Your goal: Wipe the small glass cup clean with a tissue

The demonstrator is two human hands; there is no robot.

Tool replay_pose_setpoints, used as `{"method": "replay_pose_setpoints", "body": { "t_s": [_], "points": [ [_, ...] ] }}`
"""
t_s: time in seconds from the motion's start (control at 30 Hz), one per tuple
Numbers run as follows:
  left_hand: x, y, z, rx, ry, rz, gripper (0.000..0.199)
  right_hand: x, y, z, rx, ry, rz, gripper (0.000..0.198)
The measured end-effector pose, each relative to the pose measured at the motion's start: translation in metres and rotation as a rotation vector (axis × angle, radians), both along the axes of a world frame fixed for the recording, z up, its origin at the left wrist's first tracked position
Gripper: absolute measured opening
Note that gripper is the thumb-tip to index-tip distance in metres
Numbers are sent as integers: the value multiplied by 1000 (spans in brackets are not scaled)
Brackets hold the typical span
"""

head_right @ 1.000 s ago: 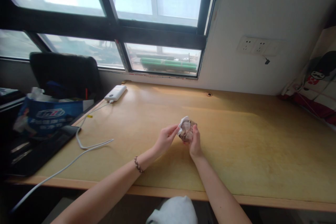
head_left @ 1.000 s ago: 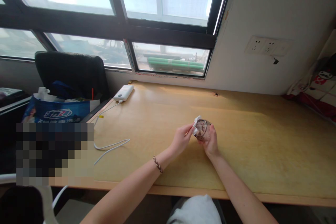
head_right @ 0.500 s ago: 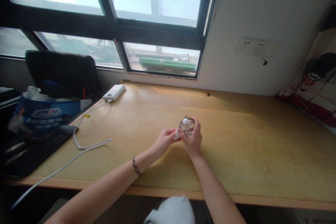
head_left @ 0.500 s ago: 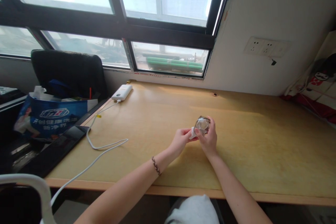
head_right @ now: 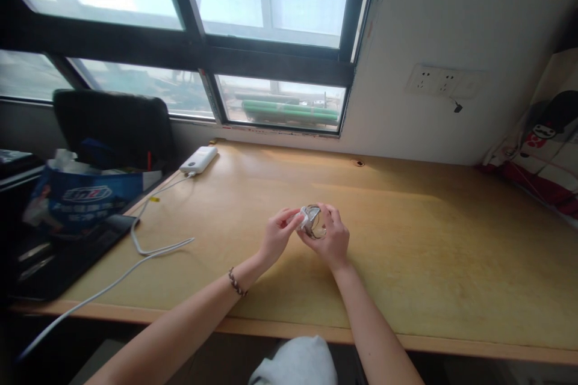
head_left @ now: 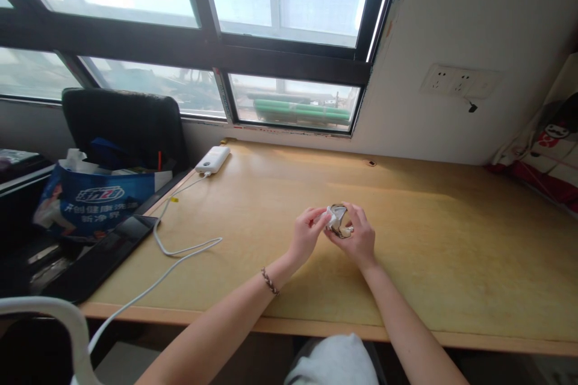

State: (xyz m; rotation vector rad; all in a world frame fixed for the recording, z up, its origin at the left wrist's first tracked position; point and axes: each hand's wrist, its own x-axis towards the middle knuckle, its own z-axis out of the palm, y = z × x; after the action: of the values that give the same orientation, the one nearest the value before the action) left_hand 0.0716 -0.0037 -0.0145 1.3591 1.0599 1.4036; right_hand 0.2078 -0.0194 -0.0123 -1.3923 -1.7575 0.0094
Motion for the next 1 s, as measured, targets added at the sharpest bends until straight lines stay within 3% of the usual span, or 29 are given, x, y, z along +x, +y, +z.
{"method": "replay_pose_setpoints", "body": {
  "t_s": [0.1, 0.23, 0.37, 0.6, 0.83, 1.0],
  "points": [
    [-3, 8, -4, -78, -86, -32, 29, -2, -4, 0, 2, -94, 144, 62],
    [-2, 12, -15, -359, -333, -270, 26, -7, -8, -2, 10, -136, 271, 67],
    [1, 9, -20, -451, -440, -410, 18, -7, -7, -4, 19, -52, 180, 75],
    [-4, 9, -13, -589, -353, -545, 19, -1, -3, 1, 69, -28, -26, 64],
    [-6, 13, -17, -633, -325, -519, 10, -1, -2, 0, 55, -63, -81, 67],
    [-11, 20, -18, -512, -407, -402, 16, -1, -1, -4, 25, -107, -31, 68]
  ]
}}
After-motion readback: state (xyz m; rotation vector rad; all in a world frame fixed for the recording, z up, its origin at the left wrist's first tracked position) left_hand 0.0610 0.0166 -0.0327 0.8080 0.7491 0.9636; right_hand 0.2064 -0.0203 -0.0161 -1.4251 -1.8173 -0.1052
